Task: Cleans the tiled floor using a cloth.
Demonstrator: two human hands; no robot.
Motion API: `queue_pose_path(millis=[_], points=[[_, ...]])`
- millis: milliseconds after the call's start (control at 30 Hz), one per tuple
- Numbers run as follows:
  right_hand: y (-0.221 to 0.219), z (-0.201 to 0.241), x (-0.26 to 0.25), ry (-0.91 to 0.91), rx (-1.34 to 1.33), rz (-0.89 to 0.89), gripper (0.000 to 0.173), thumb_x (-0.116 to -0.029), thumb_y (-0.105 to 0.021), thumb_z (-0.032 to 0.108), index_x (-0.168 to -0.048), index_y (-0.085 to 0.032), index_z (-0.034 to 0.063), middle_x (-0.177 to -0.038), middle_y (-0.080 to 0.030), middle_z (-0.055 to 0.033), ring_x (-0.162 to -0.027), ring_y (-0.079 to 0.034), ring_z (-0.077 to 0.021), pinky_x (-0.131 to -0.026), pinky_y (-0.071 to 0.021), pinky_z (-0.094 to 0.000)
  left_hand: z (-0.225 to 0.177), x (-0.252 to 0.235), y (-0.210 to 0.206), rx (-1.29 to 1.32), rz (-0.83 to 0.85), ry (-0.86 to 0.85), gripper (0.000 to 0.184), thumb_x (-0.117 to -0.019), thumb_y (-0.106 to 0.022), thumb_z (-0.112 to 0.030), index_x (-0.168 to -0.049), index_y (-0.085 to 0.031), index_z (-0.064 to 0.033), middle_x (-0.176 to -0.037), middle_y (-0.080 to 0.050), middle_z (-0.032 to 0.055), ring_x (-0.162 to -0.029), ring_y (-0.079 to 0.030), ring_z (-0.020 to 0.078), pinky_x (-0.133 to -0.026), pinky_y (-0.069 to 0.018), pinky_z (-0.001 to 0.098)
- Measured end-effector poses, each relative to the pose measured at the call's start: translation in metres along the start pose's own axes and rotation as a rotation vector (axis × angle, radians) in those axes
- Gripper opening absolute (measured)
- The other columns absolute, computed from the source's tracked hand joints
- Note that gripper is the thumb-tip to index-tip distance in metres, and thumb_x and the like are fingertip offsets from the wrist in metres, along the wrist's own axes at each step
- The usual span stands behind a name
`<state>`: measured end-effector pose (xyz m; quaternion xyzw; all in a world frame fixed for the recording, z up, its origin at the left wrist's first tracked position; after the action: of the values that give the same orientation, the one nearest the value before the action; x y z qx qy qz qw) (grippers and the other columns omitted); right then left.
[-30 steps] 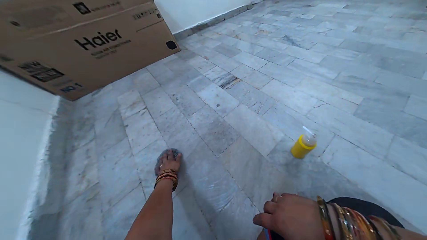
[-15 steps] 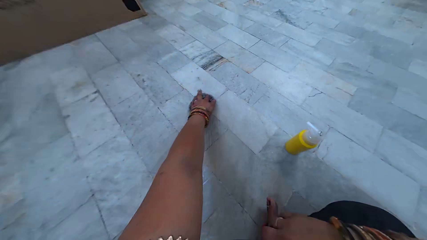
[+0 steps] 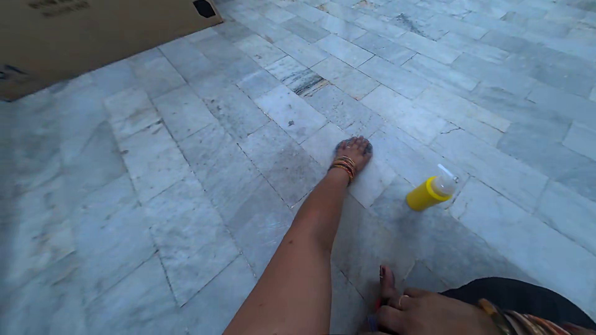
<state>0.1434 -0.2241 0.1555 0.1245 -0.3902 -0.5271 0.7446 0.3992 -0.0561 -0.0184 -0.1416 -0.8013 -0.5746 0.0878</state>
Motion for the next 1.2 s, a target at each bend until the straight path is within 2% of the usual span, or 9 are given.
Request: queue_pose_path(millis=[167, 267, 433, 567, 667, 800, 933, 1067, 1200], points=[[0.002, -0.011, -0.004, -0.019, -0.029, -0.004, 0.05, -0.1028, -0.063, 0.034, -0.142, -0.057, 0.0039, -0.126, -0.065, -0.0252, -0.114, -0.064, -0.0454, -0.093, -0.0508, -0.059, 0.109, 0.005, 0.045, 0.008, -0.073, 0.278, 0.063, -0.1109, -0.034, -0.045, -0.163, -0.026, -0.0104, -0.172, -0.021, 0.0115, -0.159, -0.017, 0.0323, -0.125, -0.0146, 0.0613], [0.004, -0.018, -0.007, -0.039, -0.036, 0.028, 0.05, -0.1036, -0.062, 0.035, -0.143, -0.056, 0.0044, -0.125, -0.065, -0.0253, -0.113, -0.064, -0.0455, -0.094, -0.0502, -0.0597, 0.189, 0.038, 0.066, 0.017, -0.126, 0.425, 0.065, -0.1107, -0.034, -0.044, -0.162, -0.028, -0.0042, -0.169, -0.025, 0.0166, -0.158, -0.02, 0.0351, -0.126, -0.0173, 0.0587], [0.005, -0.02, -0.011, -0.075, -0.034, 0.081, 0.05, -0.1046, -0.06, 0.037, -0.146, -0.055, 0.0083, -0.127, -0.065, -0.0241, -0.117, -0.063, -0.0447, -0.095, -0.0495, -0.0605, 0.289, 0.161, 0.068, 0.049, -0.238, 0.672, 0.066, -0.1113, -0.037, -0.042, -0.16, -0.027, 0.0015, -0.167, -0.024, 0.0267, -0.156, -0.021, 0.045, -0.124, -0.0192, 0.0633], [0.003, -0.014, -0.013, -0.074, -0.032, 0.081, 0.05, -0.1061, -0.057, 0.035, -0.148, -0.053, 0.0083, -0.128, -0.064, -0.0252, -0.119, -0.062, -0.0465, -0.098, -0.0473, -0.0639, 0.328, 0.263, 0.045, 0.084, -0.303, 0.826, 0.066, -0.1119, -0.034, -0.043, -0.162, -0.025, -0.0006, -0.167, -0.018, 0.031, -0.155, -0.016, 0.0504, -0.123, -0.0157, 0.0681], [0.006, -0.011, -0.015, -0.092, -0.026, 0.127, 0.05, -0.1071, -0.056, 0.034, -0.15, -0.051, 0.0085, -0.131, -0.063, -0.026, -0.122, -0.06, -0.047, -0.099, -0.0471, -0.0632, 0.328, 0.289, 0.026, 0.078, -0.326, 0.91, 0.069, -0.1119, -0.032, -0.045, -0.163, -0.019, -0.0004, -0.168, -0.013, 0.0302, -0.156, -0.013, 0.0495, -0.122, -0.0125, 0.0687], [0.006, -0.007, -0.016, -0.094, -0.012, 0.135, 0.05, -0.1074, -0.055, 0.036, -0.15, -0.051, 0.0105, -0.133, -0.062, -0.0249, -0.122, -0.06, -0.0461, -0.099, -0.0465, -0.0629, 0.292, 0.265, 0.016, 0.065, -0.372, 0.952, 0.07, -0.1111, -0.032, -0.047, -0.164, -0.019, -0.0033, -0.17, -0.013, 0.0257, -0.157, -0.012, 0.0465, -0.121, -0.0104, 0.071], [0.005, -0.002, -0.011, -0.062, -0.02, 0.106, 0.051, -0.1072, -0.054, 0.038, -0.151, -0.051, 0.0104, -0.133, -0.062, -0.0251, -0.122, -0.059, -0.0477, -0.099, -0.0445, -0.0669, 0.242, 0.203, 0.019, 0.084, -0.341, 0.786, 0.071, -0.1104, -0.035, -0.048, -0.164, -0.02, -0.0051, -0.17, -0.012, 0.0252, -0.157, -0.01, 0.0465, -0.121, -0.0091, 0.0715], [0.007, -0.007, -0.01, -0.063, -0.018, 0.09, 0.053, -0.1078, -0.052, 0.042, -0.149, -0.052, 0.009, -0.132, -0.063, -0.0247, -0.121, -0.061, -0.0463, -0.099, -0.0468, -0.0634, 0.179, 0.125, 0.022, 0.045, -0.258, 0.613, 0.071, -0.11, -0.034, -0.051, -0.165, -0.019, -0.0087, -0.172, -0.011, 0.0213, -0.158, -0.008, 0.0441, -0.123, -0.0074, 0.0688], [0.01, -0.013, -0.012, -0.091, -0.037, 0.117, 0.053, -0.1076, -0.054, 0.039, -0.15, -0.051, 0.009, -0.134, -0.061, -0.0258, -0.124, -0.059, -0.0468, -0.102, -0.0453, -0.0621, 0.109, 0.06, 0.017, 0.016, -0.164, 0.446, 0.072, -0.1096, -0.032, -0.053, -0.166, -0.015, -0.0119, -0.173, -0.009, 0.0178, -0.16, -0.005, 0.04, -0.123, -0.0051, 0.0681]])
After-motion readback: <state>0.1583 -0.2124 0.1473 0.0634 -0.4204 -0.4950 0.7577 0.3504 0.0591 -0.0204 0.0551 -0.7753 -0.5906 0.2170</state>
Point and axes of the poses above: each hand's wrist, its own x-axis away from the middle knuckle, its own y-axis out of the back of the hand, z = x × y, the point moved 4 cm from there along -x, towards the middle knuckle
